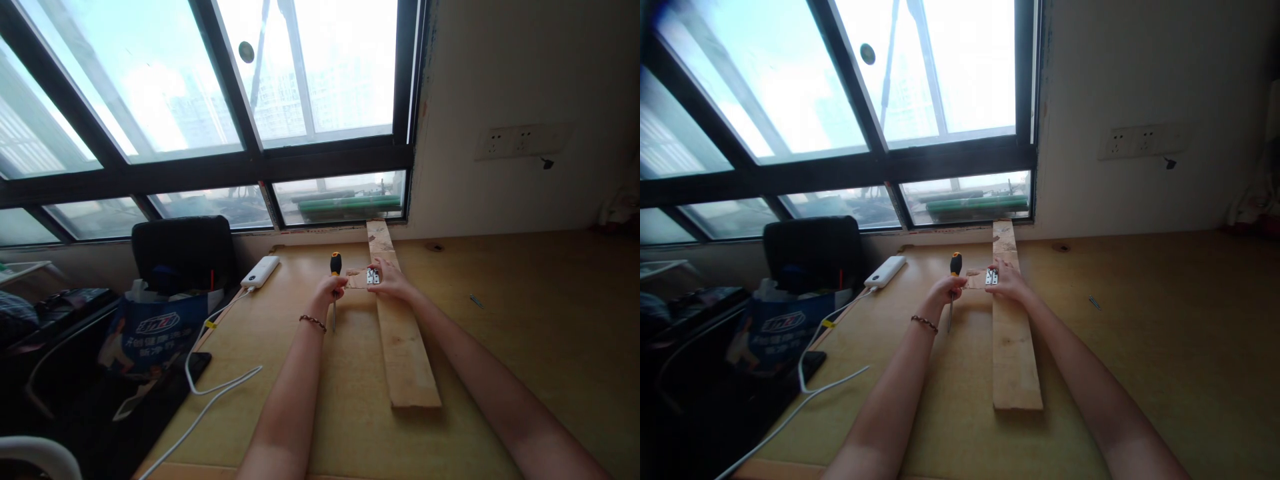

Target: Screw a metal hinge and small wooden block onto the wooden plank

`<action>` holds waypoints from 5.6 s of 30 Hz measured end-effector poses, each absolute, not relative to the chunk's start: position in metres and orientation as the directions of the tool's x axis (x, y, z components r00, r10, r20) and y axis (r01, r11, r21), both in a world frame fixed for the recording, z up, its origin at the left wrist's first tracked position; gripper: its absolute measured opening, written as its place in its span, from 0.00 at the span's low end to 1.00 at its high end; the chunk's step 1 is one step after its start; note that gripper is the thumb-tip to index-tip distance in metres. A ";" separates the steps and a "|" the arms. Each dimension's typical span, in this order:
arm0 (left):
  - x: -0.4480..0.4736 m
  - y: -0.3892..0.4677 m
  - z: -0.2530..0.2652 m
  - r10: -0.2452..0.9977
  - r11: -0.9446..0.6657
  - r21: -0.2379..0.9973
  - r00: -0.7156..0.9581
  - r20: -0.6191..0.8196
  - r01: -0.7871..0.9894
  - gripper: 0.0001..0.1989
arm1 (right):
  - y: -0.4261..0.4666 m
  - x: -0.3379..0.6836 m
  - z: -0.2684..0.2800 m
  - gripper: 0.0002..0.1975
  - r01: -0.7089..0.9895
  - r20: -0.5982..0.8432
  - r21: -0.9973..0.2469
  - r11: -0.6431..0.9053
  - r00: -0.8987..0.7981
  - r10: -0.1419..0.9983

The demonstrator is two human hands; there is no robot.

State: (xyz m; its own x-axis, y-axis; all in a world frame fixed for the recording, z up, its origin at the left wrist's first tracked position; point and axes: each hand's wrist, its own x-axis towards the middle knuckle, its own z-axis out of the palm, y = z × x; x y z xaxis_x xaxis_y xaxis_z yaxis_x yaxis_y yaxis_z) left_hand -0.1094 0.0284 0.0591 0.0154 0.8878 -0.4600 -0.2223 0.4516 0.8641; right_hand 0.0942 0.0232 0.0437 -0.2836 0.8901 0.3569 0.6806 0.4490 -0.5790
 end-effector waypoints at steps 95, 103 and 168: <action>-0.031 0.029 0.130 0.863 -0.505 0.848 -0.114 0.492 -0.161 0.17 | 0.027 0.096 0.046 0.32 0.668 0.317 -0.618 0.414 -0.270 0.909; -0.037 0.027 0.139 0.829 -0.552 0.784 -0.287 0.479 -0.285 0.17 | 0.028 0.096 0.043 0.35 0.675 0.318 -0.617 0.405 -0.257 0.913; -0.054 0.036 0.132 0.788 -0.609 0.793 -0.085 0.609 0.038 0.12 | 0.028 0.096 0.044 0.33 0.681 0.330 -0.598 0.423 -0.273 0.904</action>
